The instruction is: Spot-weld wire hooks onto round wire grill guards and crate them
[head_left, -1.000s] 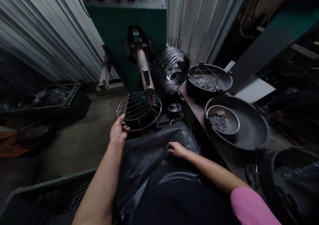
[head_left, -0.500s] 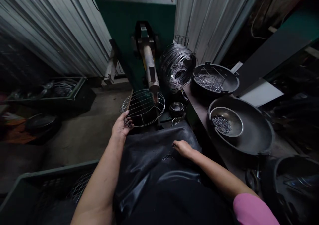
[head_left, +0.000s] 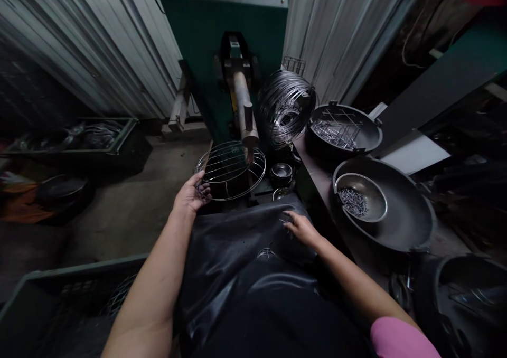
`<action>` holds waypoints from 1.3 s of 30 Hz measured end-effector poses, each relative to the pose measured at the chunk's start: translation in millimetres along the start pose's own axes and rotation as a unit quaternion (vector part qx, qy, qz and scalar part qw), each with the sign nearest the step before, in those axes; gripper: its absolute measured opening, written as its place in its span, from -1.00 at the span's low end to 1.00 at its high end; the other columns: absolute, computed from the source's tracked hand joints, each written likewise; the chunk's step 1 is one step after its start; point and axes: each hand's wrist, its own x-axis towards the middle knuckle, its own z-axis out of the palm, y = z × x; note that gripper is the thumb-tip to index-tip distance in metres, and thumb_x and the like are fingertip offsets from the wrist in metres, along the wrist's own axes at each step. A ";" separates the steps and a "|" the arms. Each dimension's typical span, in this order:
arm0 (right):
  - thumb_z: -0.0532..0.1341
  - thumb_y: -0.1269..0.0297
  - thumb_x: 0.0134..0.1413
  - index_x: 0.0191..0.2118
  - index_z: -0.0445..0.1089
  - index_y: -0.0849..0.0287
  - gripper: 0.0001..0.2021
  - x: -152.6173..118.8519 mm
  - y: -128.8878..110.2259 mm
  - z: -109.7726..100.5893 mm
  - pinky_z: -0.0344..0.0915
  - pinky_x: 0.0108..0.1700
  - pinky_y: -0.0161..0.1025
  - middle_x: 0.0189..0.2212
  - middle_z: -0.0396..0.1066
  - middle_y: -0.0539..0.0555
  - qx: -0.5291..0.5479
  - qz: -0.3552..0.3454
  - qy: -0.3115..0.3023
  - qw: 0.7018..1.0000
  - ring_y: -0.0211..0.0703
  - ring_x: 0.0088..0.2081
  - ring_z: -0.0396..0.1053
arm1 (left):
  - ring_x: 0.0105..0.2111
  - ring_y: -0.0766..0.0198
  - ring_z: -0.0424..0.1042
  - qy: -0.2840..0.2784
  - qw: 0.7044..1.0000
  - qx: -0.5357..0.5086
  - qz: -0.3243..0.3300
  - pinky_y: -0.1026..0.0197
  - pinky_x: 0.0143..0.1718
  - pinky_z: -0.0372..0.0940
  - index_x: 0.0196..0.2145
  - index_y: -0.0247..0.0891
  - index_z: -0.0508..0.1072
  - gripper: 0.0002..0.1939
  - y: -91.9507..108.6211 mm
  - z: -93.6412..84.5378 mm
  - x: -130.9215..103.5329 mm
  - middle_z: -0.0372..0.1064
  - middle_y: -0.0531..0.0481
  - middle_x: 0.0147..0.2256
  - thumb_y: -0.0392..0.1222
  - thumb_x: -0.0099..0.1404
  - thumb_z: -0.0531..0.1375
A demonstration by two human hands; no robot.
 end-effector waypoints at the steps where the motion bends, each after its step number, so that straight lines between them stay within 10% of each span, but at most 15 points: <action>1: 0.13 0.41 0.04 0.06 0.22 0.25 -0.59 -2.6 1.1 -0.2 0.26 -0.35 -0.31 -0.44 0.46 0.09 -0.068 -0.012 0.001 0.998 -0.20 -0.45 0.41 | -0.67 0.36 0.22 -0.004 1.000 -0.002 -0.005 0.27 -0.66 0.17 -0.51 -0.26 0.29 -0.74 0.1 -0.6 1.6 0.22 0.08 -0.61 -0.06 -0.07 0.24; 7: 0.07 0.45 0.08 -0.08 0.33 0.29 -0.74 -6.2 11.8 8.2 0.22 -0.24 -0.27 -0.29 0.47 0.25 -0.247 0.006 -0.100 0.964 -0.02 -0.21 0.43 | -0.68 0.35 0.25 -0.007 1.000 0.008 -0.030 0.24 -0.62 0.24 -0.56 -0.27 0.26 -0.71 8.3 1.1 9.7 0.20 0.11 -0.66 -0.04 -0.08 0.25; 24: 0.13 0.46 -0.15 -0.50 0.19 0.17 -0.92 11.6 21.5 9.8 0.11 -0.43 -0.37 -0.59 0.26 -0.07 -0.015 0.025 0.049 0.998 -0.28 -0.49 0.22 | -0.77 0.40 0.13 -0.029 0.997 0.050 -0.053 0.31 -0.74 0.10 -0.63 -0.25 0.19 -0.66 16.6 3.0 30.4 0.14 0.13 -0.73 -0.12 -0.19 0.32; 39: 0.20 0.34 -0.14 -0.41 0.19 0.18 -0.85 12.4 20.2 8.5 0.04 -0.71 -0.48 -0.60 0.38 -0.08 0.353 0.126 -0.035 0.927 -0.40 -0.68 0.25 | -0.81 0.52 -0.07 -0.025 0.999 -0.022 0.006 0.45 -0.80 -0.09 -0.59 -0.23 0.10 -0.70 10.5 4.3 10.2 0.00 0.22 -0.76 -0.27 -0.14 0.24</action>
